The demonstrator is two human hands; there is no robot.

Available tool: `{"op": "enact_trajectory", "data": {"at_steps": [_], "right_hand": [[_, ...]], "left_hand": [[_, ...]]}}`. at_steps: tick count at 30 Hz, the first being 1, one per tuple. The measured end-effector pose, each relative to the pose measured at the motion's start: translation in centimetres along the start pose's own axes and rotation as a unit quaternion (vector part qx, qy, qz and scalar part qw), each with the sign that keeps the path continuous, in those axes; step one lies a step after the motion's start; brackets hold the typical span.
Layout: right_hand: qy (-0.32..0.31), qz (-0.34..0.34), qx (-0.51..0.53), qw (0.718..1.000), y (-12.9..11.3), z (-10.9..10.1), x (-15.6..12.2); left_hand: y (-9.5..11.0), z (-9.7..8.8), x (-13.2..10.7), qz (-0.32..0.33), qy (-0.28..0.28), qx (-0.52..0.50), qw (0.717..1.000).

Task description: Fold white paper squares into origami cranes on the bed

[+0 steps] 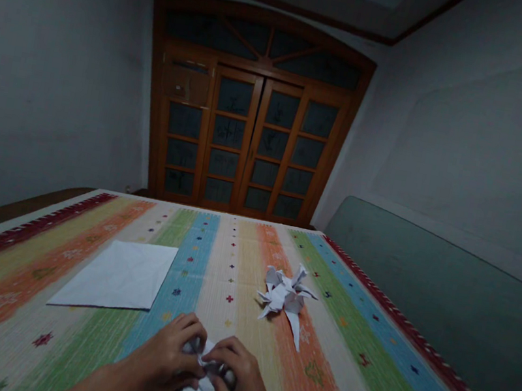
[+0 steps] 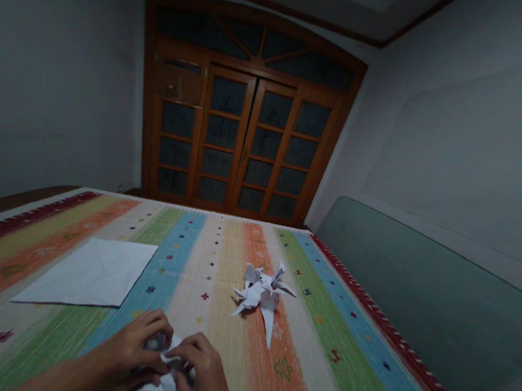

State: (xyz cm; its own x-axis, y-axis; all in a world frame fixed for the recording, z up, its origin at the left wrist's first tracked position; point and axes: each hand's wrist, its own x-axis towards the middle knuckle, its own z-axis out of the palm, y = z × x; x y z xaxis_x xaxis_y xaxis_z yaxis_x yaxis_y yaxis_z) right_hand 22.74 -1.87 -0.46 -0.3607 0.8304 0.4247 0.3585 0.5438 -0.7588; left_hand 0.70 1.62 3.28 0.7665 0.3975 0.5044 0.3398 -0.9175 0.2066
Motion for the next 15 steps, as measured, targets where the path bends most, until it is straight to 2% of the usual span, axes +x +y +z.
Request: {"op": "enact_trajectory", "data": {"at_steps": [3, 8, 12, 15], "right_hand": [[0.005, -0.001, 0.013, 1.000, -0.19, 0.05, 0.10], [0.022, 0.001, 0.028, 0.999, -0.44, -0.13, 0.20], [0.026, -0.001, 0.017, 1.000, -0.73, -0.32, 0.15], [0.019, 0.013, -0.030, 0.999, -0.84, -0.40, 0.01]], "left_hand": [[-0.09, 0.42, -0.12, 0.041, 0.028, 0.032, 0.998], [0.11, 0.47, 0.21, 0.061, 0.018, 0.053, 0.997], [0.08, 0.61, 0.26, 0.052, 0.029, 0.047, 0.997], [0.04, 0.81, 0.09, 0.032, 0.026, 0.059, 0.997]]}}
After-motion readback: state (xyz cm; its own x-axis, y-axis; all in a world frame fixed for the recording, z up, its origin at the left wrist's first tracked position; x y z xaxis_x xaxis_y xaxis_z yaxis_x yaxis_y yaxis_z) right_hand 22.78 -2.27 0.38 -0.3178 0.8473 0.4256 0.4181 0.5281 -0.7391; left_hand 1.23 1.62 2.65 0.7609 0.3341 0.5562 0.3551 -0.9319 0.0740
